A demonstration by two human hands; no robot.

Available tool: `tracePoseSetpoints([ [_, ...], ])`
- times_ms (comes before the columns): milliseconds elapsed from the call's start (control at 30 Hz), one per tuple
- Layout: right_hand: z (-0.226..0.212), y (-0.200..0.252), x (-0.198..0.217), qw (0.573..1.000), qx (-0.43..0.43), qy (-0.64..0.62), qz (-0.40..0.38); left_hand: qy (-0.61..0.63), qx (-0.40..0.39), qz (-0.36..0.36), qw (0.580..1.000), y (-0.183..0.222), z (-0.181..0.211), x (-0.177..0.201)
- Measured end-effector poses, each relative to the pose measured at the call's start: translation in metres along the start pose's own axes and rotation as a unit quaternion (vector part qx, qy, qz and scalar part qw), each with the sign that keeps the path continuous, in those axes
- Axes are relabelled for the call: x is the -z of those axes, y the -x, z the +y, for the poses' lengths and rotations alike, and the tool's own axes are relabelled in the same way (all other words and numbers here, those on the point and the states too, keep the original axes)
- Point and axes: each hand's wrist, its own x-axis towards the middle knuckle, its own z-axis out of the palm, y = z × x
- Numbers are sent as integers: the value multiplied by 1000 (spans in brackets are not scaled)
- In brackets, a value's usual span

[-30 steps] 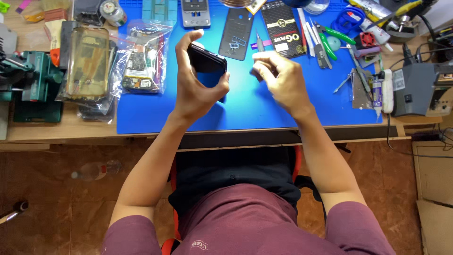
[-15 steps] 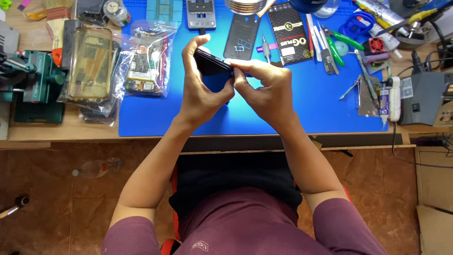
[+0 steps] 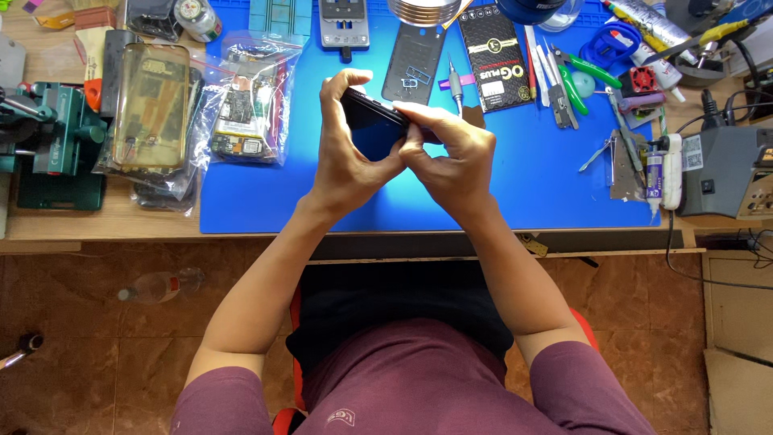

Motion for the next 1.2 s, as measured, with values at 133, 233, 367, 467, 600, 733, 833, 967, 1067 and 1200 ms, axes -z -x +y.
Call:
tracePoseSetpoints([
  [133, 8, 8, -6, 999, -36, 1, 33, -21, -13, -2, 1000, -1, 0, 0],
  [233, 10, 10, 1, 997, -70, -28, 5, -54, -47, -27, 997, 2, -15, 4],
  [367, 2, 1, 33, 990, -82, -47, -102, -187, -118, -113, 969, 0, -20, 10],
  [467, -5, -3, 41, 987, -89, -90, -98, -222, -191, -87, 952, -1, -17, 2],
  [600, -7, -7, 43, 989, -66, -54, -122, -297, -228, -102, 921, 2, -22, 0],
  [733, 5, -3, 41, 987, -63, -59, -135, -321, -251, -106, 907, 3, -29, -2],
  [833, 12, 2, 40, 986, -75, -68, -132, -314, -260, -116, 906, 6, -30, -4],
  [967, 17, 5, 38, 986, -88, -77, -120, -318, -269, -129, 900, 7, -28, -3],
  [1067, 30, 9, 36, 985, -88, -88, -123, -312, -273, -140, 899, 7, -28, -3],
  [1200, 24, 3, 36, 986, -77, -92, -118, -316, -284, -137, 895, 7, -33, -7],
])
